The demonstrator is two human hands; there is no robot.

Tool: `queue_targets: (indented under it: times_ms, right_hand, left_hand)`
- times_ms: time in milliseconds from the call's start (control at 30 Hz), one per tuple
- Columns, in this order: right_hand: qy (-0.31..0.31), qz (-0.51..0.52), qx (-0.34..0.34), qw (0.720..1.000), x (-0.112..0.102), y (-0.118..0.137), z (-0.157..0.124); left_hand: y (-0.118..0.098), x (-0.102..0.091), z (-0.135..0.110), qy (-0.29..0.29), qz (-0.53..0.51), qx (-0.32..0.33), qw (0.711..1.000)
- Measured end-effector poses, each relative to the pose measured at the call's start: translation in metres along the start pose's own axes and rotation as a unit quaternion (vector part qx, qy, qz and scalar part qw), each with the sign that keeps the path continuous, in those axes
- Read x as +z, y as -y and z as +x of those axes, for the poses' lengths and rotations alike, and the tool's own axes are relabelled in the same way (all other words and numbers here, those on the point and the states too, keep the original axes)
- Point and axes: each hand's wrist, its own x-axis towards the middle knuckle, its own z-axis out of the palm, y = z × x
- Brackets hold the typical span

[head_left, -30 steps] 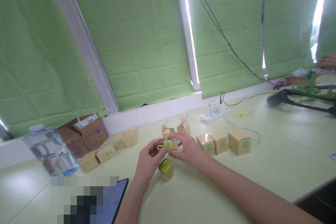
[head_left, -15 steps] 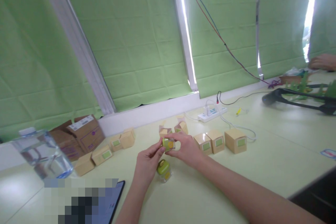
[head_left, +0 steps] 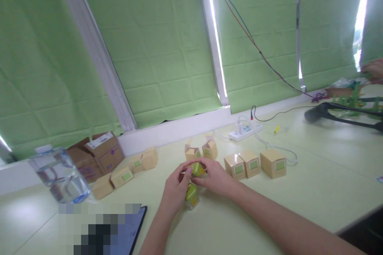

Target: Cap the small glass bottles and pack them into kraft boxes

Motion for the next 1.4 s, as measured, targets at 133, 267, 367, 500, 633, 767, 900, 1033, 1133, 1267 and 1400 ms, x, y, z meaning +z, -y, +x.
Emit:
queue_targets:
  times_ms: [133, 267, 367, 500, 633, 767, 900, 1033, 1133, 1267, 1400]
  right_hand:
    - [-0.028, -0.03, 0.023, 0.999, 0.002, -0.007, 0.002]
    - [-0.039, -0.039, 0.034, 0.998, 0.005, -0.012, 0.004]
    - [-0.024, -0.033, 0.035, 0.999, 0.004, -0.009, 0.004]
    - [-0.003, 0.002, 0.023, 1.0, -0.002, 0.001, 0.003]
    - [0.038, 0.028, 0.015, 0.999, -0.007, 0.006, 0.001]
    - [0.069, 0.004, 0.027, 0.997, -0.009, -0.003, 0.0]
    - [0.107, -0.053, 0.082, 0.989, -0.01, -0.018, -0.002]
    - [0.13, -0.054, 0.104, 0.985, -0.01, -0.023, -0.004]
    - [0.138, -0.037, 0.07, 0.987, -0.007, -0.022, -0.005]
    - [0.129, 0.009, 0.057, 0.99, -0.003, -0.019, -0.006]
    - [0.122, 0.077, 0.117, 0.983, 0.0, -0.016, -0.004]
  left_hand:
    - [0.007, 0.004, 0.002, -0.005, -0.011, -0.016, 1.0]
    - [0.008, 0.01, 0.003, 0.018, -0.03, -0.027, 0.999]
    - [0.004, 0.013, 0.002, 0.034, -0.034, -0.02, 0.999]
    - [0.0, 0.01, 0.002, 0.025, -0.062, -0.029, 0.997]
    - [0.002, 0.004, 0.003, 0.024, -0.096, -0.049, 0.994]
    - [0.003, -0.004, 0.003, 0.073, -0.075, -0.071, 0.992]
    - [0.0, -0.018, -0.005, 0.116, 0.03, -0.068, 0.99]
    - [0.004, -0.028, -0.012, 0.195, 0.118, -0.052, 0.972]
    - [0.012, -0.025, -0.012, 0.139, 0.14, -0.034, 0.98]
    - [0.019, -0.013, -0.012, 0.083, 0.09, -0.033, 0.992]
    - [0.022, -0.006, -0.009, 0.094, -0.02, -0.04, 0.995]
